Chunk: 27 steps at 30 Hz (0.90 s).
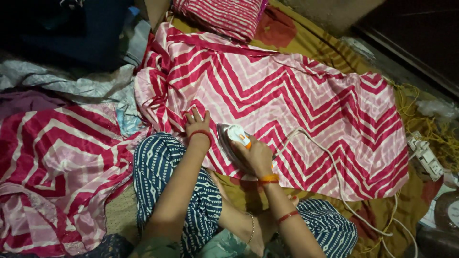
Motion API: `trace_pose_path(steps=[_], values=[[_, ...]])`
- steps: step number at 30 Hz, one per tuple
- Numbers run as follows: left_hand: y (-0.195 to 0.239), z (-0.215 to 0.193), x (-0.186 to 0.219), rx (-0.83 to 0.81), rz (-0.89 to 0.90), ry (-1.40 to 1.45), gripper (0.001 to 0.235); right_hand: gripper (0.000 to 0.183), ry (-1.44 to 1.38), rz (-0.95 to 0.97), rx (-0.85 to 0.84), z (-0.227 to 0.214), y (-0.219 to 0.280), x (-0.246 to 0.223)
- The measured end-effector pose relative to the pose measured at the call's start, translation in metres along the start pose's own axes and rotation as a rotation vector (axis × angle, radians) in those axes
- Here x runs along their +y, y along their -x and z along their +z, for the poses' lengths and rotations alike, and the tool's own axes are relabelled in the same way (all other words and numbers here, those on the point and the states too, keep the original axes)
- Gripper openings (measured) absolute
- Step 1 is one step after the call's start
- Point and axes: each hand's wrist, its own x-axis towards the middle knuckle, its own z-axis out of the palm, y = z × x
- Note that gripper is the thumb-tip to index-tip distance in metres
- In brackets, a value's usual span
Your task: Ironing a pink and white patterned piece of fabric on a bed.
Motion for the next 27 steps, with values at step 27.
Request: trace_pose_path(steps=[27], values=[[0.03,-0.021,-0.001,-0.061,0.096,-0.046,0.078,0.068,-0.068,0.115,-0.069,-0.002,0.011,-0.021]])
